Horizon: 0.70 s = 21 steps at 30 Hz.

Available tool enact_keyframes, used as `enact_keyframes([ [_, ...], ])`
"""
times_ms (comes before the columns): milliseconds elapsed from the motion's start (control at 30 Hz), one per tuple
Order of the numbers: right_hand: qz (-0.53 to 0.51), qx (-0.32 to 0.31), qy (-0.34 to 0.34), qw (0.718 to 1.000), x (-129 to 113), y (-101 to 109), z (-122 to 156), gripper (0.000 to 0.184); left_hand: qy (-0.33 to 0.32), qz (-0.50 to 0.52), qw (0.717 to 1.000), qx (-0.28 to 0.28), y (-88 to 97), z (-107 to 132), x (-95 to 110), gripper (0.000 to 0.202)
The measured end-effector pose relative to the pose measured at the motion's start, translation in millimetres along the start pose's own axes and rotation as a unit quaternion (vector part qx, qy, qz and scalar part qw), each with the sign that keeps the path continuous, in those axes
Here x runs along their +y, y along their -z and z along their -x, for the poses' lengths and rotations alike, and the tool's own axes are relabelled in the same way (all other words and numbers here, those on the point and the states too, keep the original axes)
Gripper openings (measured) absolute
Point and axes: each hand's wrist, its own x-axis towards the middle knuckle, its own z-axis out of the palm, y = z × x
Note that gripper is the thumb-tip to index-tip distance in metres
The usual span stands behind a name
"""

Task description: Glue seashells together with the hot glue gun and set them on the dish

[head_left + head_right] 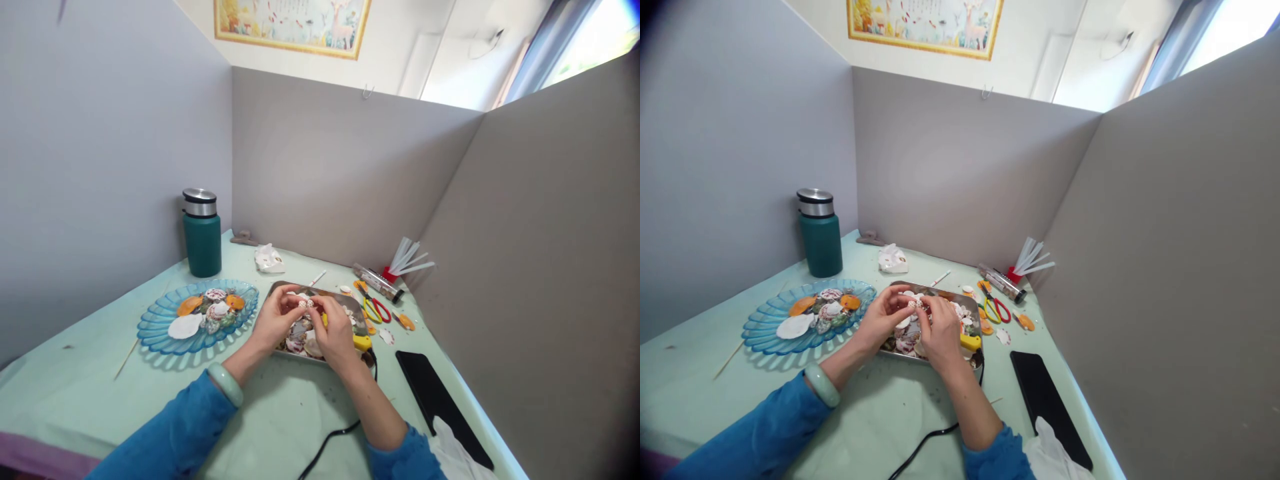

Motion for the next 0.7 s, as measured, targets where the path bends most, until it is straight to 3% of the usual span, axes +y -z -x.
enact_keyframes([
  [267,0.008,0.003,0.002,1.0,0.7,0.4,0.2,0.022,0.045,0.03,0.998,0.035,1.9,-1.1,2.7,0.053],
  [700,0.005,0.005,0.013,1.0,0.9,0.7,0.0,0.02,0.074,0.049,0.996,0.01,4.0,-0.4,3.3,0.05],
])
